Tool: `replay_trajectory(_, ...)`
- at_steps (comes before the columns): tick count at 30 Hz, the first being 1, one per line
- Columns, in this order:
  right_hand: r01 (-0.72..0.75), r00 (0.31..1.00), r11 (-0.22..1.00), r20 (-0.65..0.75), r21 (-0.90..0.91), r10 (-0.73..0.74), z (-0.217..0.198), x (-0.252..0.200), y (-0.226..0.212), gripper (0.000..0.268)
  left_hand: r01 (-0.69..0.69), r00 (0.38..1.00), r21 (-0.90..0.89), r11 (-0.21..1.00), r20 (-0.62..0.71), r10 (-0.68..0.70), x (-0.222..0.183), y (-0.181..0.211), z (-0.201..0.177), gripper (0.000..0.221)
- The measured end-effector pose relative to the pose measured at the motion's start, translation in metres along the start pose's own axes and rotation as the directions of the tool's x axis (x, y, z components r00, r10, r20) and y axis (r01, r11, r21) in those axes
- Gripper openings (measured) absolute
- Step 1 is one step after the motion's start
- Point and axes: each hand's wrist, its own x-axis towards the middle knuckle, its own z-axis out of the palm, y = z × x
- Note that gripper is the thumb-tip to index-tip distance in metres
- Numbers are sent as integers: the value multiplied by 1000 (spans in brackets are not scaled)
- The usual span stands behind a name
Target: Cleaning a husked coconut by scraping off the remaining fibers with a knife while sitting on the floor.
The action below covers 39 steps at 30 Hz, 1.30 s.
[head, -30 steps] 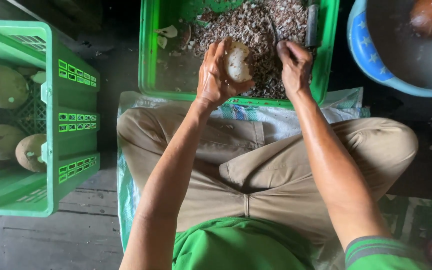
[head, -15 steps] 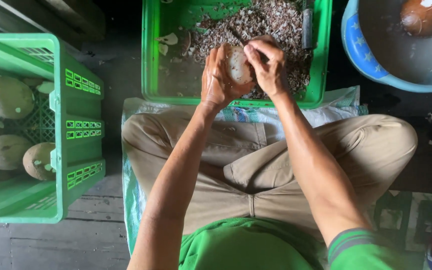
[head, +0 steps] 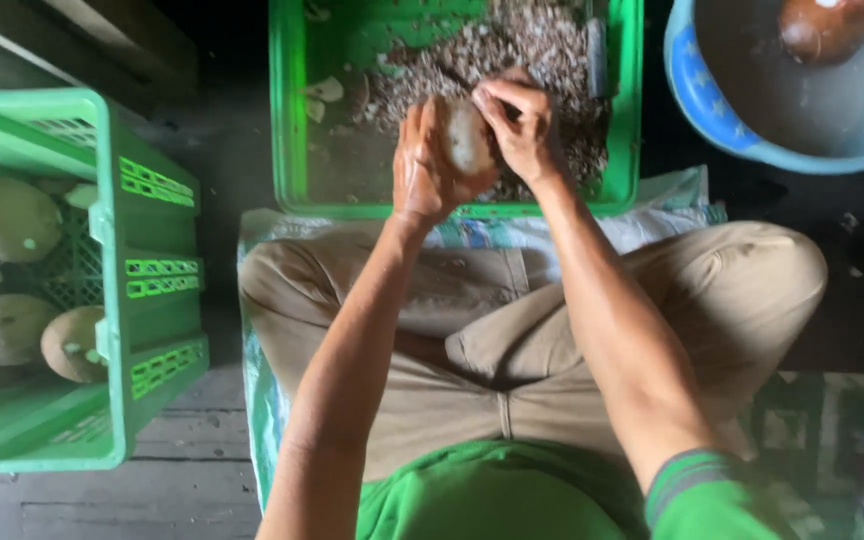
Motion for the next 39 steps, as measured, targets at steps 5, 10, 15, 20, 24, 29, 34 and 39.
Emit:
replay_trajectory(5, 104, 993, 987, 59, -125, -98, 9, -3, -34, 20, 80, 997, 0, 997, -24, -80, 2, 2, -3, 91)
replay_trajectory(10, -59, 998, 998, 14, 32, 58, 3, -10, -36, 11, 10, 999, 14, 1000, -42, -10, -1, 5, 2, 104)
replay_trajectory(15, 23, 1000, 997, -14, -73, -24, -5, -14, 19, 17, -64, 997, 5, 998, -42, 64, -4, -3, 2, 110)
replay_trajectory(20, -22, 999, 996, -47, -84, 18, 4, -19, -36, 10, 57, 998, -36, 998, -7, -57, -7, 6, -6, 92)
replay_trajectory(24, -50, 999, 999, -19, 14, 50, 6, -28, -11, 13, 143, 990, 44, 989, -7, -143, -14, -7, 11, 110)
replay_trajectory(29, 89, 996, 988, -12, -130, -91, 3, -5, -7, 13, 52, 998, 14, 999, 18, -52, 0, -2, 6, 105)
replay_trajectory(34, 160, 986, 966, 0, -203, -164, 10, -1, -16, 23, 19, 1000, -70, 997, -21, -21, 3, 11, -6, 71)
replay_trajectory(39, 127, 987, 992, 101, -13, -125, 11, 6, -36, 23, -19, 1000, -57, 998, -5, 19, 12, 23, -17, 60)
